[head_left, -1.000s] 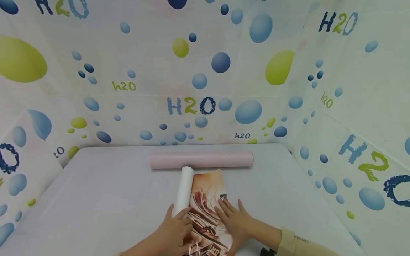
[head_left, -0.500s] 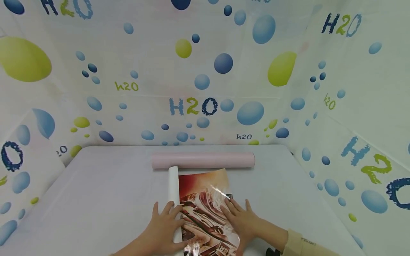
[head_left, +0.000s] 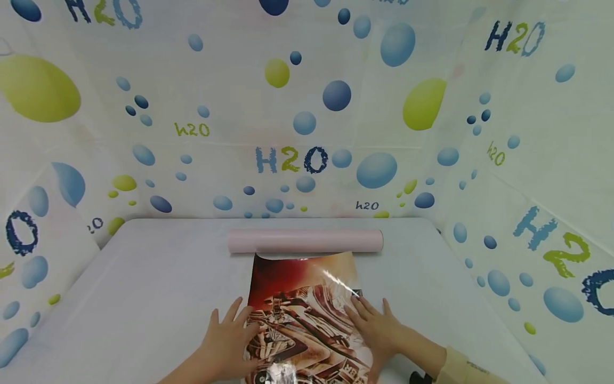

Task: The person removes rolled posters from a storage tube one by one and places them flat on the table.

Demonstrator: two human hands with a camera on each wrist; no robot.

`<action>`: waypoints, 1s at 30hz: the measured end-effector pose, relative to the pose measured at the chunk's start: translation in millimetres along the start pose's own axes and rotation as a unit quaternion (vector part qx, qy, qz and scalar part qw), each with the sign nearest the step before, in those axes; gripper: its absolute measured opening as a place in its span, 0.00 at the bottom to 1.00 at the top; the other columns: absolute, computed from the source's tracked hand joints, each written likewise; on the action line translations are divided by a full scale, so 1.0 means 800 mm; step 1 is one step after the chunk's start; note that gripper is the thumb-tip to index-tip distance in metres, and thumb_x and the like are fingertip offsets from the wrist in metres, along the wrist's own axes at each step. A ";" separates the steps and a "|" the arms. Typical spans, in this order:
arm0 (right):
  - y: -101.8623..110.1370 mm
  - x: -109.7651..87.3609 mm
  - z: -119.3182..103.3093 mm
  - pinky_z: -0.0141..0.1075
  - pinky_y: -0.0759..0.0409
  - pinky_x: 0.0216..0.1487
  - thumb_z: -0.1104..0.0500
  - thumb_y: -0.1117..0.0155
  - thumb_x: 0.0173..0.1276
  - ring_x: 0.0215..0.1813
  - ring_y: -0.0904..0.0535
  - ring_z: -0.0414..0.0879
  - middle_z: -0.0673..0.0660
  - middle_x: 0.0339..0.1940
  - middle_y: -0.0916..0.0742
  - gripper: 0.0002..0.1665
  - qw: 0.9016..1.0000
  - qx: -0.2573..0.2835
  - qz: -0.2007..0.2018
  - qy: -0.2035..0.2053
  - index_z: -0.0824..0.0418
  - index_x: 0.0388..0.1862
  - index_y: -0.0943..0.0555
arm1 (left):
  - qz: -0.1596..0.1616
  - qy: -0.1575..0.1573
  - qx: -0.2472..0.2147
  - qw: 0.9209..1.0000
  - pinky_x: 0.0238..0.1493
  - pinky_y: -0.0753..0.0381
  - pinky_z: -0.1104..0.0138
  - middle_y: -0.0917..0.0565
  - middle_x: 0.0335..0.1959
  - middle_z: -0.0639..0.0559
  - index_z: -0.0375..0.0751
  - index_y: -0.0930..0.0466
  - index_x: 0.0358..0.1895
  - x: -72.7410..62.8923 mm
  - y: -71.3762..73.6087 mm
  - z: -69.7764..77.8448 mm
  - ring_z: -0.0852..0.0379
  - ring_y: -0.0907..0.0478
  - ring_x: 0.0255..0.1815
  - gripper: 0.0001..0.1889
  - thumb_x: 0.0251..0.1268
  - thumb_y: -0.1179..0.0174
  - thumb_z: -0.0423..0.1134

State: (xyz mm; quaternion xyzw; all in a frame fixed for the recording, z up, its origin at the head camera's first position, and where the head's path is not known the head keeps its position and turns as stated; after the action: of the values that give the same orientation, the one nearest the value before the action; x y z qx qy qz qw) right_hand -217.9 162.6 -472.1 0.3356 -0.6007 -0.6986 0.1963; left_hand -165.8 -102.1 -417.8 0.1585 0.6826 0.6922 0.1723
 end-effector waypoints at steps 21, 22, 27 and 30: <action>0.002 -0.014 0.019 0.74 0.47 0.48 0.24 0.28 0.14 0.70 0.53 0.65 0.67 0.72 0.50 0.87 0.996 0.044 0.039 0.060 0.62 0.73 0.55 | -0.102 0.048 0.049 0.992 0.50 0.43 0.33 0.47 0.70 0.43 0.44 0.44 0.68 -0.008 -0.056 -0.028 0.37 0.57 0.70 0.58 0.26 0.30 0.65; 0.003 -0.015 0.020 0.75 0.47 0.48 0.25 0.28 0.14 0.70 0.53 0.65 0.68 0.72 0.50 0.87 0.996 0.046 0.042 0.064 0.62 0.73 0.54 | -0.104 0.049 0.040 0.993 0.51 0.44 0.33 0.47 0.70 0.43 0.43 0.43 0.67 -0.008 -0.057 -0.028 0.37 0.57 0.70 0.58 0.26 0.29 0.64; 0.002 -0.018 0.023 0.74 0.45 0.46 0.26 0.27 0.14 0.69 0.52 0.67 0.70 0.71 0.49 0.87 0.994 0.051 0.056 0.078 0.64 0.72 0.54 | -0.117 0.056 0.016 0.991 0.52 0.46 0.32 0.46 0.70 0.44 0.40 0.43 0.68 -0.007 -0.059 -0.028 0.39 0.58 0.71 0.59 0.27 0.32 0.67; 0.000 -0.019 0.024 0.74 0.45 0.47 0.27 0.26 0.14 0.69 0.52 0.68 0.70 0.71 0.50 0.87 0.993 0.057 0.058 0.083 0.64 0.72 0.55 | -0.121 0.061 0.010 0.991 0.53 0.47 0.32 0.46 0.70 0.45 0.40 0.44 0.68 -0.008 -0.061 -0.028 0.40 0.58 0.71 0.59 0.29 0.33 0.69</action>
State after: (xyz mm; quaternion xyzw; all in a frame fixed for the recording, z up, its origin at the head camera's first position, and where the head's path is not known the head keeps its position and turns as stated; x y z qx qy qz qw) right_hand -220.9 185.9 -467.4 0.3678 -0.6398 -0.6202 0.2661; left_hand -169.2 -124.2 -467.0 0.0339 0.7127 0.6680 0.2114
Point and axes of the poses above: each hand's wrist, its own x-axis towards the middle knuckle, its own y-axis out of the back of the hand, z = x × y, the point moved 7 cm from there along x, towards the middle knuckle
